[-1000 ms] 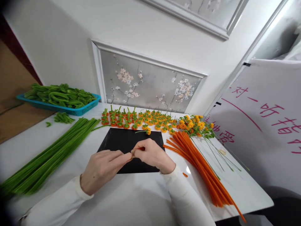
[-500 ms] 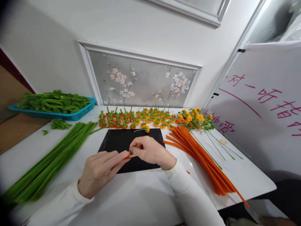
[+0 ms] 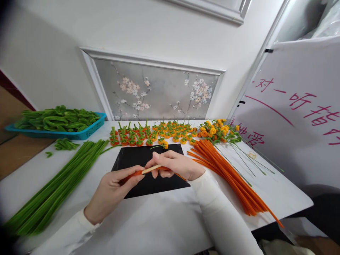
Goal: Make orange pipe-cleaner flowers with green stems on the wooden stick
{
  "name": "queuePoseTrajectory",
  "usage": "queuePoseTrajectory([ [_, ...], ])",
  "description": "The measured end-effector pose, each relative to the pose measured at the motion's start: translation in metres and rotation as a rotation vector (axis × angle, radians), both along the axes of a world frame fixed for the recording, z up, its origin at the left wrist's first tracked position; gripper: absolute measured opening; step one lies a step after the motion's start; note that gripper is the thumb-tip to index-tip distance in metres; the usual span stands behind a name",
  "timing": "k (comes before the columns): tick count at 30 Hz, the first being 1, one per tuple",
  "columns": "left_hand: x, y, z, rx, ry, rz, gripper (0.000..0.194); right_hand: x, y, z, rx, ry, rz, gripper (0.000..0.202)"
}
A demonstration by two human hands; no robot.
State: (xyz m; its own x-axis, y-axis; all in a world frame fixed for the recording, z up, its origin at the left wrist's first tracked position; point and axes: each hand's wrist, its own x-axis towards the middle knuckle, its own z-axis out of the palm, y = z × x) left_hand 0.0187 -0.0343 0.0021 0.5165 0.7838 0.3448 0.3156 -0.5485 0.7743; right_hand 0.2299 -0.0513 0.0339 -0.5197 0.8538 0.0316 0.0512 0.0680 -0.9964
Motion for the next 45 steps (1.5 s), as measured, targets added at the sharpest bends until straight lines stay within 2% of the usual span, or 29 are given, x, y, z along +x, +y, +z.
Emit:
queuePoseTrajectory([
  [3, 0.000, 0.001, 0.002, -0.178, -0.159, 0.048, 0.021, 0.003, -0.002, 0.001, 0.137, -0.036, 0.006, 0.057],
  [6, -0.002, 0.003, 0.006, -0.364, -0.324, 0.094, 0.025, -0.005, -0.005, 0.002, 0.292, -0.143, -0.029, 0.049],
  [10, -0.002, 0.004, 0.011, -0.553, -0.439, 0.054, 0.026, -0.027, -0.008, -0.005, 0.498, -0.274, -0.277, 0.035],
  [13, 0.000, 0.004, 0.009, -0.605, -0.421, -0.010, 0.027, -0.040, -0.006, -0.016, 0.578, -0.237, -0.420, 0.032],
  [17, -0.001, 0.003, 0.009, -0.584, -0.332, -0.107, 0.027, -0.044, -0.002, -0.024, 0.508, -0.127, -0.455, 0.023],
  [21, -0.005, 0.003, 0.017, -0.602, -0.288, -0.203, 0.035, -0.044, -0.001, -0.023, 0.395, 0.014, -0.433, 0.023],
  [24, -0.007, 0.003, 0.020, -0.633, -0.297, -0.246, 0.032, -0.046, -0.003, -0.021, 0.359, 0.066, -0.429, 0.023],
  [26, -0.007, 0.004, 0.019, -0.597, -0.286, -0.236, 0.028, -0.047, -0.004, -0.021, 0.362, 0.055, -0.444, 0.023],
  [31, -0.006, 0.005, 0.012, -0.430, -0.247, -0.105, 0.024, -0.050, -0.006, -0.023, 0.415, -0.033, -0.495, 0.023],
  [34, -0.003, 0.003, 0.011, -0.316, -0.212, -0.064, 0.023, -0.053, -0.007, -0.024, 0.423, -0.009, -0.496, 0.020],
  [38, -0.001, 0.000, 0.011, -0.184, -0.157, -0.024, 0.023, -0.056, -0.010, -0.022, 0.506, -0.100, -0.586, 0.014],
  [41, -0.002, -0.001, 0.013, -0.164, -0.156, -0.020, 0.021, -0.055, -0.011, -0.020, 0.612, -0.267, -0.650, 0.020],
  [45, -0.004, 0.000, 0.016, -0.257, -0.200, -0.045, 0.022, -0.049, -0.010, -0.020, 0.681, -0.317, -0.587, 0.015],
])
